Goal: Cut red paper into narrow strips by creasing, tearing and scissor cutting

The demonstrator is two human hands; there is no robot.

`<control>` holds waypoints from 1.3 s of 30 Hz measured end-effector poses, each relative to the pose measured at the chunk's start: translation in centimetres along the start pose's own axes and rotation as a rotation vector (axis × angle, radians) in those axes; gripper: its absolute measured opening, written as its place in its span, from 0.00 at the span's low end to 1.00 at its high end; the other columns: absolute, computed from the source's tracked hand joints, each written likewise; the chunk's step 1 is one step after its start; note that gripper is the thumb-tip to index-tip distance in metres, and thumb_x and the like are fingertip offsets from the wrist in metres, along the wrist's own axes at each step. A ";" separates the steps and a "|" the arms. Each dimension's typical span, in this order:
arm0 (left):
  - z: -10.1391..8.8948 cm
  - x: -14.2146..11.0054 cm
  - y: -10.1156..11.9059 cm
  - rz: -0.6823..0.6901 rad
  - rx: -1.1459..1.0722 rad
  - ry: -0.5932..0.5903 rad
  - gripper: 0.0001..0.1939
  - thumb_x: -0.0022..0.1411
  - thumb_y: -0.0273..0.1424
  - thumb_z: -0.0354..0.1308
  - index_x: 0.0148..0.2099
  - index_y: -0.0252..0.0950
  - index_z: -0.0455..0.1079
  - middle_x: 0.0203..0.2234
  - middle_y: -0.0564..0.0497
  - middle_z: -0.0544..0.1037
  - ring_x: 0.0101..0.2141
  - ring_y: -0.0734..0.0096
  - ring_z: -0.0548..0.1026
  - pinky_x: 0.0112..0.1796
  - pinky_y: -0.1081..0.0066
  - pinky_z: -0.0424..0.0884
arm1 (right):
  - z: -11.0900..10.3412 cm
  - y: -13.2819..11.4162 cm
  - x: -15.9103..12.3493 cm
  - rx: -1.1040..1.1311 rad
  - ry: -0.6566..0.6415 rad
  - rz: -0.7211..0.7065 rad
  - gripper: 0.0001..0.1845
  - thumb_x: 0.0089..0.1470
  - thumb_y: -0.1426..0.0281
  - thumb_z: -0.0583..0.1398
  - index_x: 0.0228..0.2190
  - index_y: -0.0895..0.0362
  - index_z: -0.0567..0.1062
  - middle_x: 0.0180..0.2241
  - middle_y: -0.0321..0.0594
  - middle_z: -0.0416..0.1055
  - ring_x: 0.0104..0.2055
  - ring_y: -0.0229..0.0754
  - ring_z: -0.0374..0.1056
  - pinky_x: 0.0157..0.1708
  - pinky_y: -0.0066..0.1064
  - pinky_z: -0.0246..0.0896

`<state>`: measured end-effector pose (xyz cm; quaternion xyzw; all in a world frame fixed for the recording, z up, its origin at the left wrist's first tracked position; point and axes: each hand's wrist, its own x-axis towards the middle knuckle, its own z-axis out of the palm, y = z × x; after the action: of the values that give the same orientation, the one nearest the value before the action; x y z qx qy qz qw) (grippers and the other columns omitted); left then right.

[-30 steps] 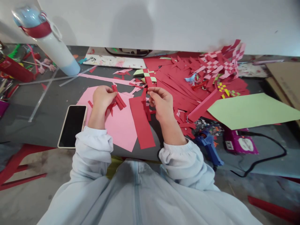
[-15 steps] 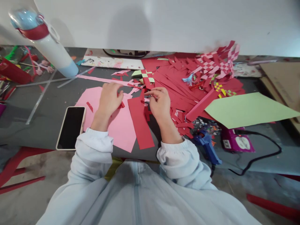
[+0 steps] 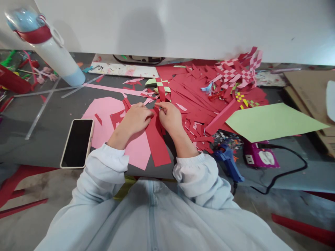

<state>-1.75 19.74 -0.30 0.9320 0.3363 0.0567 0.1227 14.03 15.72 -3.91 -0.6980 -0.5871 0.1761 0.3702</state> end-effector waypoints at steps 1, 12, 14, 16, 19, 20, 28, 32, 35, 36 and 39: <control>0.0 0.0 0.0 -0.001 -0.004 0.001 0.17 0.64 0.23 0.48 0.42 0.35 0.80 0.34 0.43 0.81 0.43 0.56 0.72 0.42 0.60 0.66 | 0.1 0.1 0.1 0.014 0.000 -0.006 0.25 0.50 0.80 0.52 0.44 0.57 0.82 0.49 0.46 0.79 0.53 0.50 0.73 0.55 0.44 0.66; -0.3 -0.1 0.2 -0.032 -0.029 0.009 0.18 0.62 0.23 0.48 0.42 0.35 0.80 0.35 0.44 0.82 0.41 0.58 0.75 0.42 0.62 0.69 | 0.2 0.4 0.6 0.205 0.094 -0.006 0.21 0.49 0.78 0.52 0.36 0.58 0.83 0.43 0.44 0.82 0.48 0.46 0.76 0.53 0.41 0.68; -0.3 -0.2 0.3 -0.060 -0.075 0.033 0.18 0.63 0.25 0.48 0.43 0.36 0.80 0.34 0.44 0.82 0.41 0.58 0.75 0.41 0.62 0.70 | 0.0 0.3 0.6 0.279 0.143 -0.002 0.20 0.49 0.77 0.52 0.36 0.58 0.82 0.42 0.45 0.82 0.48 0.46 0.76 0.53 0.41 0.68; -0.3 -0.3 0.3 -0.093 -0.131 0.050 0.18 0.64 0.26 0.48 0.44 0.36 0.80 0.35 0.44 0.83 0.41 0.57 0.76 0.40 0.62 0.70 | -0.1 0.2 0.6 0.364 0.192 -0.016 0.19 0.50 0.76 0.52 0.36 0.57 0.82 0.42 0.45 0.81 0.48 0.45 0.75 0.53 0.41 0.68; -0.3 -0.4 0.3 -0.151 -0.199 0.073 0.18 0.64 0.27 0.49 0.46 0.36 0.80 0.39 0.44 0.83 0.43 0.56 0.76 0.42 0.61 0.70 | -0.3 0.1 0.6 0.513 0.236 -0.004 0.17 0.51 0.74 0.54 0.37 0.55 0.81 0.43 0.43 0.79 0.47 0.44 0.75 0.48 0.38 0.70; -0.4 -0.4 0.3 -0.181 -0.218 0.090 0.17 0.64 0.28 0.49 0.46 0.36 0.79 0.40 0.44 0.83 0.43 0.56 0.77 0.43 0.61 0.70 | -0.4 0.1 0.7 0.568 0.238 0.026 0.16 0.52 0.72 0.54 0.38 0.54 0.81 0.42 0.42 0.79 0.42 0.42 0.75 0.43 0.36 0.71; -0.7 -0.5 0.5 -0.319 -0.401 0.312 0.20 0.61 0.27 0.53 0.55 0.34 0.74 0.35 0.48 0.82 0.32 0.68 0.76 0.36 0.69 0.68 | -1.4 -0.5 0.3 0.885 0.148 0.146 0.18 0.53 0.61 0.60 0.45 0.52 0.79 0.15 0.24 0.49 0.15 0.30 0.41 0.17 0.28 0.46; -0.5 -0.3 0.1 -0.254 -0.475 0.337 0.18 0.62 0.30 0.53 0.52 0.36 0.75 0.35 0.50 0.81 0.32 0.70 0.74 0.36 0.70 0.67 | -1.7 -0.8 0.3 0.974 0.100 0.151 0.18 0.51 0.63 0.60 0.44 0.53 0.79 0.14 0.23 0.45 0.16 0.32 0.42 0.19 0.29 0.49; -0.4 -0.2 0.0 -0.250 -0.483 0.323 0.11 0.60 0.33 0.57 0.41 0.36 0.77 0.32 0.50 0.80 0.32 0.70 0.73 0.35 0.70 0.65 | -1.5 -0.6 0.4 0.980 0.073 0.147 0.19 0.52 0.63 0.60 0.45 0.53 0.78 0.14 0.23 0.44 0.15 0.32 0.42 0.19 0.29 0.50; -0.5 -0.2 0.0 -0.259 -0.489 0.315 0.09 0.59 0.33 0.58 0.37 0.36 0.77 0.30 0.51 0.80 0.31 0.70 0.72 0.34 0.70 0.65 | -1.4 -0.5 0.4 0.986 0.072 0.141 0.19 0.52 0.62 0.60 0.45 0.54 0.78 0.14 0.23 0.44 0.15 0.32 0.42 0.19 0.29 0.50; -0.9 -0.2 0.1 -0.276 -0.566 0.293 0.06 0.57 0.32 0.58 0.30 0.36 0.73 0.25 0.53 0.77 0.27 0.73 0.69 0.31 0.71 0.62 | -1.1 -0.3 0.6 0.976 0.094 0.158 0.20 0.51 0.65 0.60 0.46 0.55 0.78 0.14 0.24 0.52 0.15 0.31 0.44 0.18 0.29 0.52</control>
<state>-2.05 19.69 0.57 0.7887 0.4443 0.2640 0.3330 14.72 15.94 -2.89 -0.4928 -0.3643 0.4262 0.6654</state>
